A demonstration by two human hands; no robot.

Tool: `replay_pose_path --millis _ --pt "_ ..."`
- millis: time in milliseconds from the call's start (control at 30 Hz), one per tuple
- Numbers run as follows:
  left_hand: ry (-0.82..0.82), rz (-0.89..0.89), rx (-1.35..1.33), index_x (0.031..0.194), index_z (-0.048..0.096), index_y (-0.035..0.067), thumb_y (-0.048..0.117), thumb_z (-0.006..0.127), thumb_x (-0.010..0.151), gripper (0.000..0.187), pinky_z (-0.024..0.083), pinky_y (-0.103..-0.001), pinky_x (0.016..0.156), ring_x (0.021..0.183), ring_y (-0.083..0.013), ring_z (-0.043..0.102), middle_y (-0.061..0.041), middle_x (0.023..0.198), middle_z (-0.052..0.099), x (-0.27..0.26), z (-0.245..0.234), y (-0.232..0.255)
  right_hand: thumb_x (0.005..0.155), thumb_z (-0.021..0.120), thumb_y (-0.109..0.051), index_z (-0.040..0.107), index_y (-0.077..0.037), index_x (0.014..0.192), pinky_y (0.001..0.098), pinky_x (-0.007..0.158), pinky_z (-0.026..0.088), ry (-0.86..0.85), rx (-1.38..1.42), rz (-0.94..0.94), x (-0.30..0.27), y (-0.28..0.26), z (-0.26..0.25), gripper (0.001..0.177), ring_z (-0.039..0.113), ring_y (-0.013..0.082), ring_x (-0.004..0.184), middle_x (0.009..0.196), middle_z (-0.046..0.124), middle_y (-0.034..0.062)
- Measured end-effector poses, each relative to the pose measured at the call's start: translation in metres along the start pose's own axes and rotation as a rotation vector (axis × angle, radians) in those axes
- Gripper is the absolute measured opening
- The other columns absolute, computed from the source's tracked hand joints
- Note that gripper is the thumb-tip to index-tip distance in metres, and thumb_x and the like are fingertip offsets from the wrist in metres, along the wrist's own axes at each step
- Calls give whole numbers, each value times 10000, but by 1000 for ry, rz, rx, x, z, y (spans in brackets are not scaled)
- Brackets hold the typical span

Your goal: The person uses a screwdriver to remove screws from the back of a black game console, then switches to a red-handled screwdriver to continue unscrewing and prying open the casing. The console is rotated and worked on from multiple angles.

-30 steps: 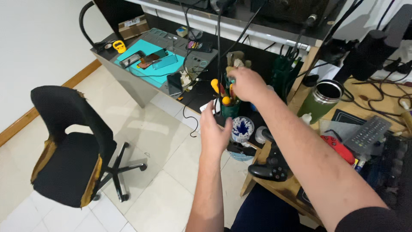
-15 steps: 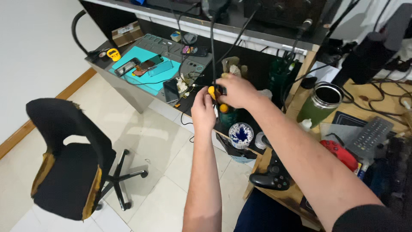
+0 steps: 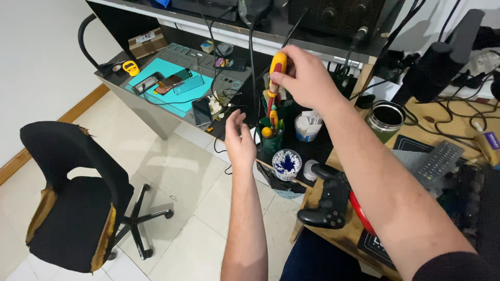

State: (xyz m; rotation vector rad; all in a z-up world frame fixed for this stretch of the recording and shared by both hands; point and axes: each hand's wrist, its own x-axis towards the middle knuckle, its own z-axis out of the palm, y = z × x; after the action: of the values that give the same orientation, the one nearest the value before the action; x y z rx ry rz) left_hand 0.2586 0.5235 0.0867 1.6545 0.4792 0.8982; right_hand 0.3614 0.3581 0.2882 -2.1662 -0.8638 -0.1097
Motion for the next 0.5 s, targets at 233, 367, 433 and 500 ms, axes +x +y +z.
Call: replay_pose_path --millis 233,367,433,500 --pt "17 28 -6 1518 641 139 95 537 1107 426 572 -371 1125 1316 -223 777 -125 1434 836 -6 -7 -22 1088 812 -291 644 -127 1520 432 1057 598 -128 -120 108 1 8 39 491 685 259 1182 1379 716 87" --pt "8 -30 70 1563 667 121 16 586 1114 469 592 -544 1186 1318 -376 782 -153 1391 833 -10 -9 -14 1075 840 -357 726 -55 1520 558 1188 566 -148 -148 -38 1 52 82 549 755 417 1353 1397 810 187" --pt "0 -26 70 1566 665 124 20 589 1117 467 594 -540 1184 1311 -364 784 -148 1390 832 -7 -6 -10 1138 745 -398 720 -70 1557 563 1227 544 -243 -176 22 7 72 93 532 731 418 1408 1467 795 187" --pt "-42 41 100 1555 691 111 39 599 1129 442 580 -572 1190 1328 -427 766 -190 1398 824 -6 0 -1 1053 702 -276 831 -60 1362 579 1208 563 -354 -382 -27 12 100 101 398 738 465 1376 1385 815 220"
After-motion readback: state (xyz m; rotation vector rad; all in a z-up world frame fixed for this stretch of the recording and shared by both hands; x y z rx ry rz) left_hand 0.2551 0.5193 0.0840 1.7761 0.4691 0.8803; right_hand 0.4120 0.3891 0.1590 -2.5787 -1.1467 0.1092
